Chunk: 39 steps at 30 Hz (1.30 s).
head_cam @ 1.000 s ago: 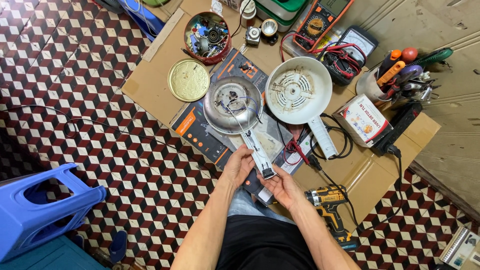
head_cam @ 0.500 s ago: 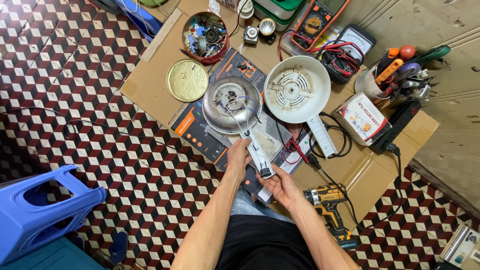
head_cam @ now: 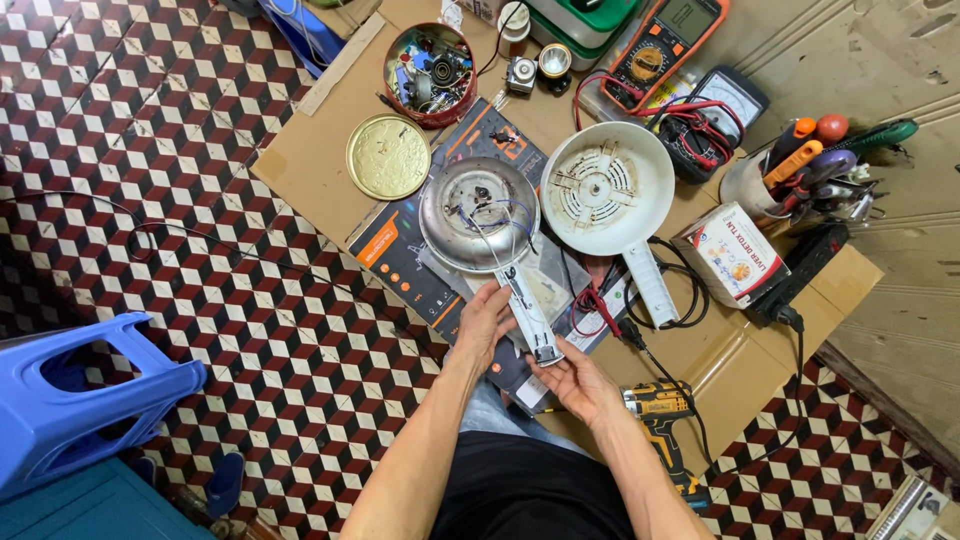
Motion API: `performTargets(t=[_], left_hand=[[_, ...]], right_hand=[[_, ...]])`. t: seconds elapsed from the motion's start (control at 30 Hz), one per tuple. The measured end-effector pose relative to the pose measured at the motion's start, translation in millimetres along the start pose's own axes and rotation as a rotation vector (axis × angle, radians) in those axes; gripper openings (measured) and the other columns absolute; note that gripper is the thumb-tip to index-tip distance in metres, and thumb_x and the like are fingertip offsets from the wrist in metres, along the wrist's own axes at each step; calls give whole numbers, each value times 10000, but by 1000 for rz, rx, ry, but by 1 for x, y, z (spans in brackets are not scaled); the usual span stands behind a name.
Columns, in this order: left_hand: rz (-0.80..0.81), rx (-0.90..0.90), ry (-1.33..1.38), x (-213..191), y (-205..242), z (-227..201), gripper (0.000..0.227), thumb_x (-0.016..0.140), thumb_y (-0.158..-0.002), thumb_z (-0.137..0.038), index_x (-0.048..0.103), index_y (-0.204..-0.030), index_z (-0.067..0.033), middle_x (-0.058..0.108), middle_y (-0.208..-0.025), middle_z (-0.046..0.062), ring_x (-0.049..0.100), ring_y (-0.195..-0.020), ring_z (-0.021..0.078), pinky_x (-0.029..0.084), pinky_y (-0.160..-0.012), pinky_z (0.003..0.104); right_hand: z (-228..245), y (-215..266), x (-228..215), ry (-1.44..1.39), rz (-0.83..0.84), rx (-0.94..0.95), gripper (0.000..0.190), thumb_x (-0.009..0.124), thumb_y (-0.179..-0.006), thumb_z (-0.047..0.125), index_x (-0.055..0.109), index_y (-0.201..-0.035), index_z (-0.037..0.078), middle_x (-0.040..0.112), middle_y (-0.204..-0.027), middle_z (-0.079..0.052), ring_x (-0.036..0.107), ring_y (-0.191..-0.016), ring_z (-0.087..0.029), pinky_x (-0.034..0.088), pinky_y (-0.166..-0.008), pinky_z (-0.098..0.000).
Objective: Repairing a small electric cooker or pot by testing circuitry and reassembling components.
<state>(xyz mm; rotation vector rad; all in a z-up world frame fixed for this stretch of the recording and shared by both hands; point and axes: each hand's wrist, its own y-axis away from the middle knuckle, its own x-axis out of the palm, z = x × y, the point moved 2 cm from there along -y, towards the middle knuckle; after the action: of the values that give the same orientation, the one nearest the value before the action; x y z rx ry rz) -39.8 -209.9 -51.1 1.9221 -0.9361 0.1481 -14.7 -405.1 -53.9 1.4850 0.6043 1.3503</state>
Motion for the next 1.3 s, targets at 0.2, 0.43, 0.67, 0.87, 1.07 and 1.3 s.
performTargets(t=[0.2, 0.43, 0.67, 0.87, 1.07, 1.3], left_hand=[[23, -6, 9, -4, 1, 15, 388, 645, -967, -229, 600, -1317, -69, 708, -1177, 49, 670, -1091, 170, 547, -936, 346], [11, -8, 33, 3, 7, 37, 385, 663, -953, -177, 598, -1313, -59, 695, -1204, 54, 664, -1106, 166, 553, -967, 366], [35, 15, -23, 24, 5, 45, 356, 657, -945, -141, 597, -1284, -53, 681, -1203, 44, 660, -1115, 155, 569, -989, 356], [-17, 41, -24, 25, -7, 50, 318, 661, -950, -150, 611, -1248, -52, 690, -1150, 38, 668, -1064, 143, 572, -969, 358], [-52, 12, -76, 16, -9, 46, 308, 652, -953, -153, 623, -1249, -73, 700, -1122, 32, 671, -1045, 141, 567, -958, 353], [-81, -14, -65, 2, -17, 45, 310, 636, -959, -149, 629, -1228, 6, 729, -1152, 109, 730, -1026, 194, 603, -927, 343]], right_hand=[[6, -13, -32, 33, 17, 37, 419, 728, -900, 196, 615, -1212, -61, 705, -1143, -219, 700, -1035, -377, 594, -899, -427], [22, -5, -51, 67, -12, 64, 419, 704, -889, 187, 616, -1233, -37, 712, -1149, -209, 715, -1020, -354, 610, -881, -422], [48, -26, -78, 152, -93, -46, 386, 720, -919, 189, 638, -1239, -12, 701, -1120, -172, 704, -990, -288, 597, -890, -418], [52, -23, -64, 199, -160, -66, 340, 721, -910, 208, 657, -1199, 40, 703, -1099, -145, 695, -961, -268, 592, -869, -418], [41, -35, -71, 194, -158, -78, 340, 705, -920, 210, 654, -1198, 22, 701, -1109, -172, 709, -949, -273, 619, -848, -405], [33, -23, -63, 256, -129, -139, 357, 712, -951, 239, 673, -1191, -22, 708, -1039, -163, 691, -889, -242, 611, -787, -363]])
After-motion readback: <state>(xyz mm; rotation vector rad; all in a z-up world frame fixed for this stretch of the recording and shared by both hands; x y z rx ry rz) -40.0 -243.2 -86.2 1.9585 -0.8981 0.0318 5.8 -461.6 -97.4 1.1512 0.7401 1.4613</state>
